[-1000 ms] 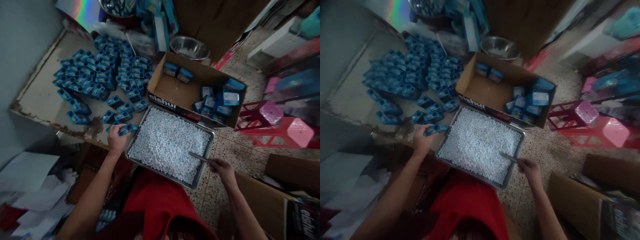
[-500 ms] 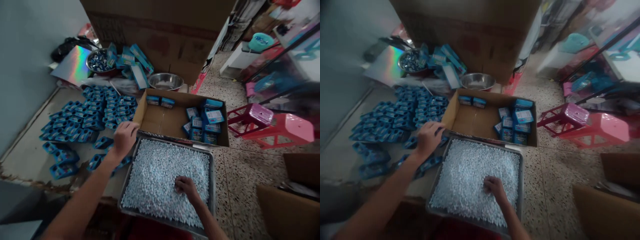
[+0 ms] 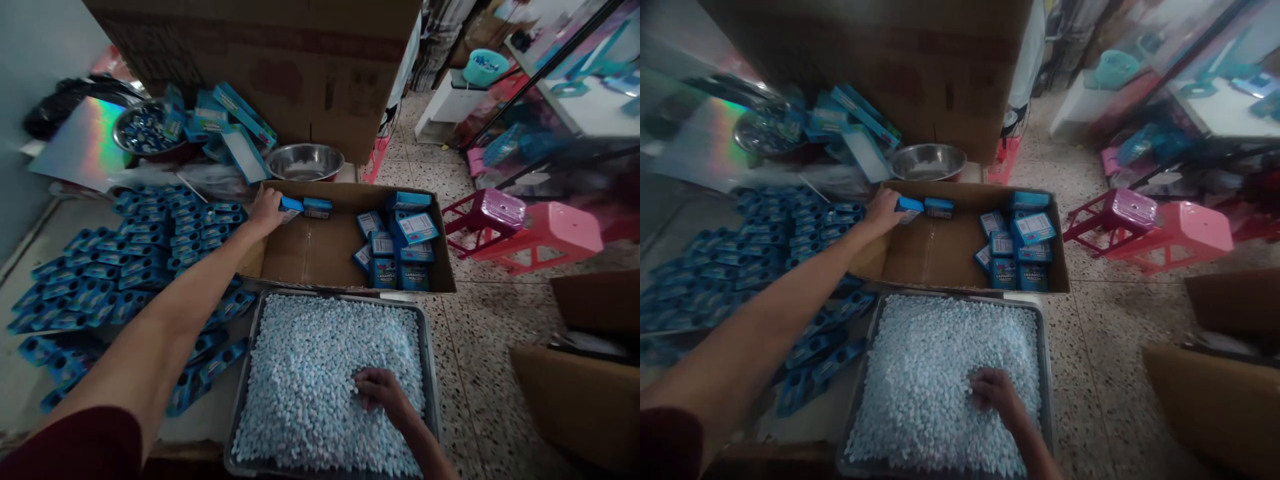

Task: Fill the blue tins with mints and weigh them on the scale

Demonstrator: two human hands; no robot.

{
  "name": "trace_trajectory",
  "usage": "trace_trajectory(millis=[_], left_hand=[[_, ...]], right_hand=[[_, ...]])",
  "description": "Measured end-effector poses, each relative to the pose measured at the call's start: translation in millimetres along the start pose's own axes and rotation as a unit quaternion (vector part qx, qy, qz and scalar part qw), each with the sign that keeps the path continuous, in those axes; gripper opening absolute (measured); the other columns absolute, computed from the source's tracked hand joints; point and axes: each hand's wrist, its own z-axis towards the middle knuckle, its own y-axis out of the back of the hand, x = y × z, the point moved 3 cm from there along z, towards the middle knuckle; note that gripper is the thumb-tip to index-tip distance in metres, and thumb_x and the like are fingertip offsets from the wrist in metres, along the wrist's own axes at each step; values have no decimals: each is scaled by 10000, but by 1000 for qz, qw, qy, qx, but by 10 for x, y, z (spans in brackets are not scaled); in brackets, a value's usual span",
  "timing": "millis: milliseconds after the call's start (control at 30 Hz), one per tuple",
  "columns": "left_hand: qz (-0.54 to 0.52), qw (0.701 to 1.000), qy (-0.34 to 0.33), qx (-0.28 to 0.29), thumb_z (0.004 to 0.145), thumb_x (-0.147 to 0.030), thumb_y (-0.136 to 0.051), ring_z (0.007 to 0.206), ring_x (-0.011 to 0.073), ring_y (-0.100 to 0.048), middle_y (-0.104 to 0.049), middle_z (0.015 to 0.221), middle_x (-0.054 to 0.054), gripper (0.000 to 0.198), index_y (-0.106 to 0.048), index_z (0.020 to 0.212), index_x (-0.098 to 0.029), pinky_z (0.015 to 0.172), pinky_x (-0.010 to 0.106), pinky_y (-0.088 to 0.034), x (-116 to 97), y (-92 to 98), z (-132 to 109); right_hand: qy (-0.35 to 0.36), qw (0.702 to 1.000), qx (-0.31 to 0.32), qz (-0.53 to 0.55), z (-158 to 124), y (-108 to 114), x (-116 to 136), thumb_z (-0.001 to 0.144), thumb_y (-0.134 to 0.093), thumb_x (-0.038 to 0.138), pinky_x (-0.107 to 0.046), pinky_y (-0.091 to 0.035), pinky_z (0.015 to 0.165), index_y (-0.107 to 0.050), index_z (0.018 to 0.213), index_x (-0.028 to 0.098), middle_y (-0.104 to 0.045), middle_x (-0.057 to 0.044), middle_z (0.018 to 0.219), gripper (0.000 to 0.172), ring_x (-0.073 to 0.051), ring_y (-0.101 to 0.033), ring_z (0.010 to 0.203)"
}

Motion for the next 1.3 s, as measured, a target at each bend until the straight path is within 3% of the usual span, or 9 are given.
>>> trace_trajectory(millis=[100,167,233,367,433,500,733,1033,1300], left_hand=[[-189,979,46,-54,714,-289,-850,1075,267,-651,-695,1147,90,487,-680,1150,-153,956,349,-533,-46,482,-804],[-357,924,123,-54,713,-367,-868,960,229,-689,-733,1031,55,471,-693,1100,-162,849,295,-570,-130,653,-1472],[-532,805,259,-48,750,-379,-849,875,212,-715,-759,985,67,410,-708,1059,-150,749,268,-592,-236,633,-2150],[-721,505,473,-28,903,-251,-709,766,191,-744,-784,958,102,250,-716,1117,-123,659,264,-619,-528,213,-3211],[-737,415,532,-46,936,-183,-662,724,182,-746,-783,905,95,192,-708,1109,-112,654,269,-630,-635,-17,-3547],[-729,373,569,-71,941,-145,-652,668,177,-738,-775,845,86,141,-700,1066,-101,616,267,-627,-702,-193,-3782],[-709,361,600,-87,923,-144,-689,609,161,-721,-771,805,52,170,-712,1091,-127,568,246,-608,-848,-455,-4162],[-685,386,618,-26,882,-207,-781,604,142,-707,-770,831,54,305,-722,1172,-134,573,219,-601,-877,-614,-4280],[-655,422,625,39,895,-198,-768,659,159,-713,-758,909,97,282,-707,1157,-112,583,233,-621,-668,-531,-4120]], right_hand=[[5,1000,6,7,-63,65,78,600,-923,583,-235,-426,471,-749,809,134,-688,-28,594,525,-126,-567,449],[8,1000,16,12,-141,60,196,578,-942,578,-227,-403,457,-751,810,131,-696,-35,608,539,-114,-553,437],[16,999,31,12,-257,20,368,579,-952,564,-223,-399,454,-767,832,129,-704,-41,616,536,-106,-544,430],[37,998,57,17,-564,-97,782,612,-965,515,-209,-406,448,-793,857,130,-712,-47,636,488,-93,-543,432],[46,997,64,20,-712,-151,974,625,-974,486,-195,-407,439,-801,864,130,-709,-45,634,463,-86,-545,432],[58,996,67,18,-827,-194,1136,649,-972,456,-183,-415,436,-805,874,130,-708,-42,636,429,-82,-552,437],[86,993,68,-35,-917,-261,1435,659,-960,447,-183,-472,445,-808,900,134,-721,-44,655,423,-96,-591,463],[130,977,40,-164,-1058,-501,1740,676,-884,459,-217,-475,422,-794,847,141,-687,-23,598,372,-126,-605,445],[271,884,-15,-379,-1244,-970,1959,834,-635,189,-239,-462,517,-813,892,182,-673,-2,587,188,-138,-633,498]])
